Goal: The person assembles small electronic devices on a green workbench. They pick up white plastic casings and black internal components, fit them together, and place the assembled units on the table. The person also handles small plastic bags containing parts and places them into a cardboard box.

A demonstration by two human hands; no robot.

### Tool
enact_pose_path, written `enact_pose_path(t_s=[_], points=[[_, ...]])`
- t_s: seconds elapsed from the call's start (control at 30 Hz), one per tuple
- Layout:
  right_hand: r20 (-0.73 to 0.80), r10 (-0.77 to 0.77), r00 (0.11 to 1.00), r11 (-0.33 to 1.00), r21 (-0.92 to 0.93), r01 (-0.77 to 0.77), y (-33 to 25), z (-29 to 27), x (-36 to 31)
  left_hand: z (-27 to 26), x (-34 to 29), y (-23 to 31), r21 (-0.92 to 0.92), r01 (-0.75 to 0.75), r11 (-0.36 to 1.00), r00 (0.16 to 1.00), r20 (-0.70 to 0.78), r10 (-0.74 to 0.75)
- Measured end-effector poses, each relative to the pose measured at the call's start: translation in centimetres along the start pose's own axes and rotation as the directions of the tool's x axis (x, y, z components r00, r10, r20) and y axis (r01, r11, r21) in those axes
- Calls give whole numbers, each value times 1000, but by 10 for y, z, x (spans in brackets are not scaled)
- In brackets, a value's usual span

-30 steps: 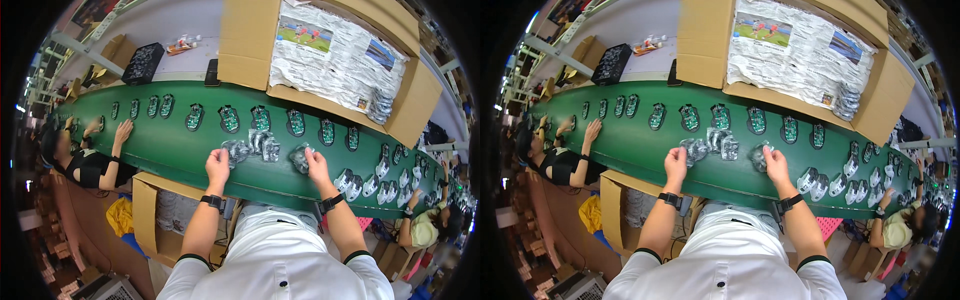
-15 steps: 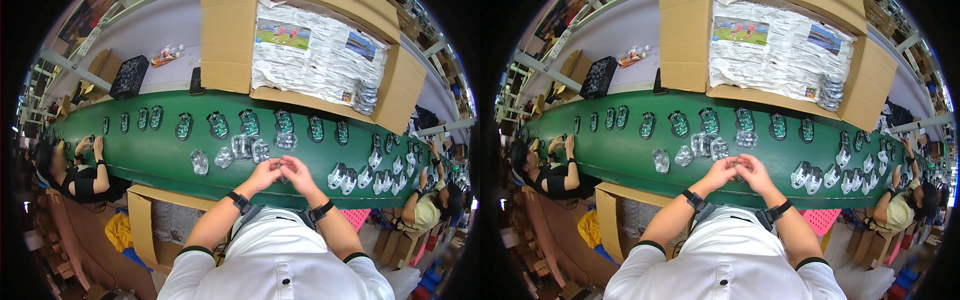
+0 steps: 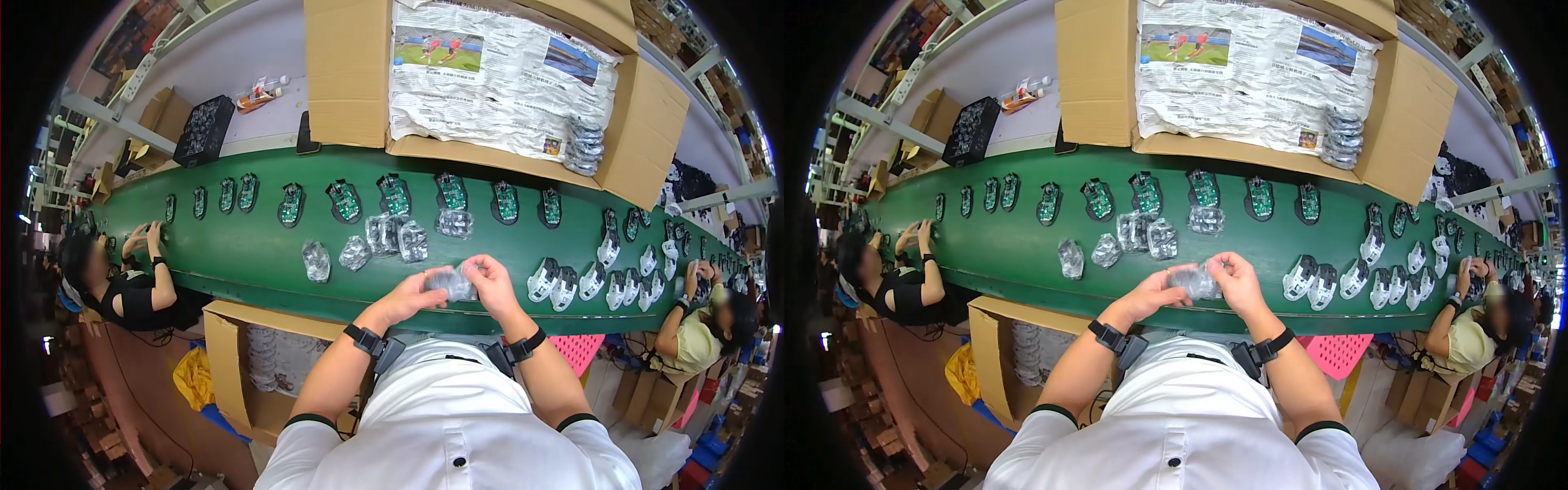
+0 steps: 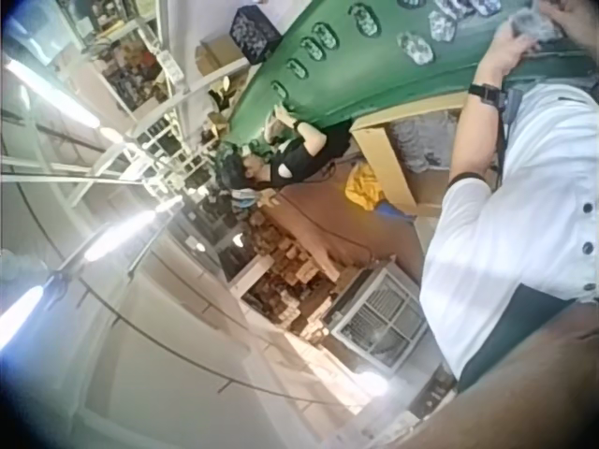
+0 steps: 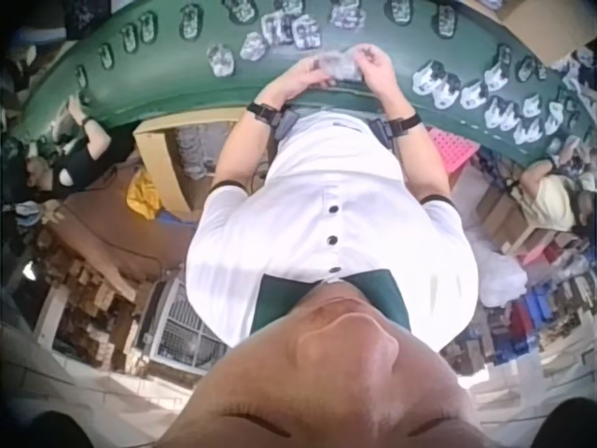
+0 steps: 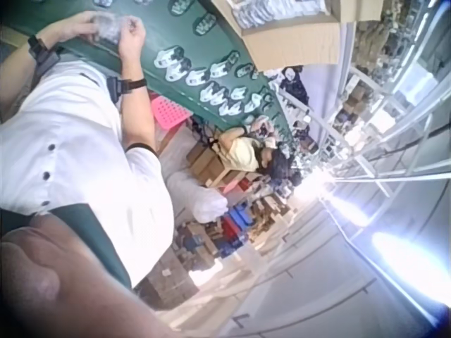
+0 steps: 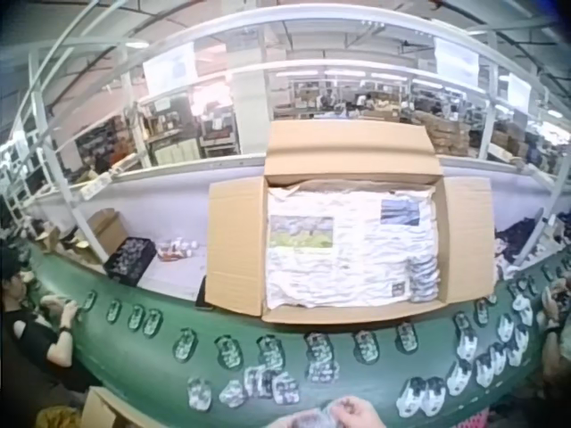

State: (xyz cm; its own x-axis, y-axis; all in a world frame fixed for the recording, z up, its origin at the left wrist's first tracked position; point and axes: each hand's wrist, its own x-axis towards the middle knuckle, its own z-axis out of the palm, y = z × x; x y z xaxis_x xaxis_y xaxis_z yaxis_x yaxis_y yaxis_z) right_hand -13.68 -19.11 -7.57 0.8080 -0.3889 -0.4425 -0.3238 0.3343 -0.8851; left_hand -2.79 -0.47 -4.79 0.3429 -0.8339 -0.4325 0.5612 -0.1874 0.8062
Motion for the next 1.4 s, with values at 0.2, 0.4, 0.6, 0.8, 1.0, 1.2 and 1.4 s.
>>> enact_pose_path(t_s=[0.2,0.4,0.6,0.8,1.0,1.2,1.4], points=[[102,430,897,842,313,-439,-28,-8,-11,0,9,-3,39,176,984,924,-350,-152],[-1,312,950,950,-12,-312,-17,-13,-24,28,-10,16,88,79,993,907,-419,-35],[-54,-179,982,912,-384,145,-35,-10,-28,26,2,30,206,85,975,920,-391,2],[53,-345,937,627,-730,272,-52,-34,-25,-1,59,24,762,-60,645,772,-374,514],[-136,-681,720,570,-715,404,-14,-71,15,18,140,22,994,21,-110,812,47,582],[-174,-214,961,845,-526,93,-10,-70,28,10,146,-5,980,-45,195,759,-93,644],[-58,-361,931,648,-733,206,-9,-40,45,20,105,14,886,-115,449,750,-219,624]])
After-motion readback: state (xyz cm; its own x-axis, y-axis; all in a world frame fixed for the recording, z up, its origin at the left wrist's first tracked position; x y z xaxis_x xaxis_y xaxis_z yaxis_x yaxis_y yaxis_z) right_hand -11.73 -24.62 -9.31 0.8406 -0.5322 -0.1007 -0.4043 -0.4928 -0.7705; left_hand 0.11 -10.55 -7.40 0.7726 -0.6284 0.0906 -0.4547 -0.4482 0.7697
